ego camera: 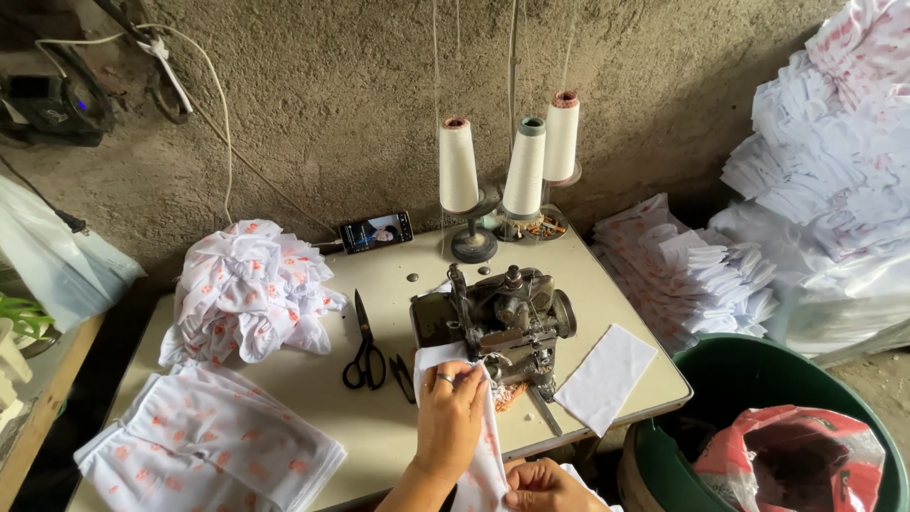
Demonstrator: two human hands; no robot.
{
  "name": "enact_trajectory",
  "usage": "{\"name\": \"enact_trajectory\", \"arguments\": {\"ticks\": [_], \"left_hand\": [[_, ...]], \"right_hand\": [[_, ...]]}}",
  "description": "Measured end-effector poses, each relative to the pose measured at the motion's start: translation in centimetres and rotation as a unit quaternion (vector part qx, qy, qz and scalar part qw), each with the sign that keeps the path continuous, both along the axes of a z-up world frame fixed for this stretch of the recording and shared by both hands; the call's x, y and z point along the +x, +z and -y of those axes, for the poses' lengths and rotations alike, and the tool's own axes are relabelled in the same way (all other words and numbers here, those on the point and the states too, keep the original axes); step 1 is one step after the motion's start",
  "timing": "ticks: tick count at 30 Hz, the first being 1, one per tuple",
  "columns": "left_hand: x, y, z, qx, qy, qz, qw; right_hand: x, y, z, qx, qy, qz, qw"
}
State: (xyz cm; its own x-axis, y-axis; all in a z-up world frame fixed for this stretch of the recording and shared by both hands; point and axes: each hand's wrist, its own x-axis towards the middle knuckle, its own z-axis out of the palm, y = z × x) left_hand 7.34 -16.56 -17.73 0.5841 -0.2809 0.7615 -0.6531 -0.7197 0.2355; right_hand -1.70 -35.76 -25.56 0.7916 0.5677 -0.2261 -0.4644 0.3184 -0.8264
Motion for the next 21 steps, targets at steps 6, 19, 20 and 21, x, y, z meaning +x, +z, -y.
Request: {"name": "enact_trajectory", "arguments": {"ticks": [6,19,20,21], "left_hand": [[0.6,1.1,-1.5,-0.035,-0.047,-0.158,0.986],[0.8,0.2,-1.9,-0.033,-0.081,-0.095,0.992],[0.8,0.4,-1.8,-0.03,-0.09,-0.058,0.994],[0.6,0.8,-1.7,-0.03,-0.09,-0.056,0.994]], "right_hand": [[1.4,1.4,-0.7,-0.057,0.019,0.079,0.995],[4.8,0.2,-0.9,-0.049,-0.042,0.104,0.992],[5.2,0.2,-0.9,-0.043,-0.048,0.105,0.992],[5.7,0.4,-0.8,-0.043,-0.048,0.107,0.992]]}}
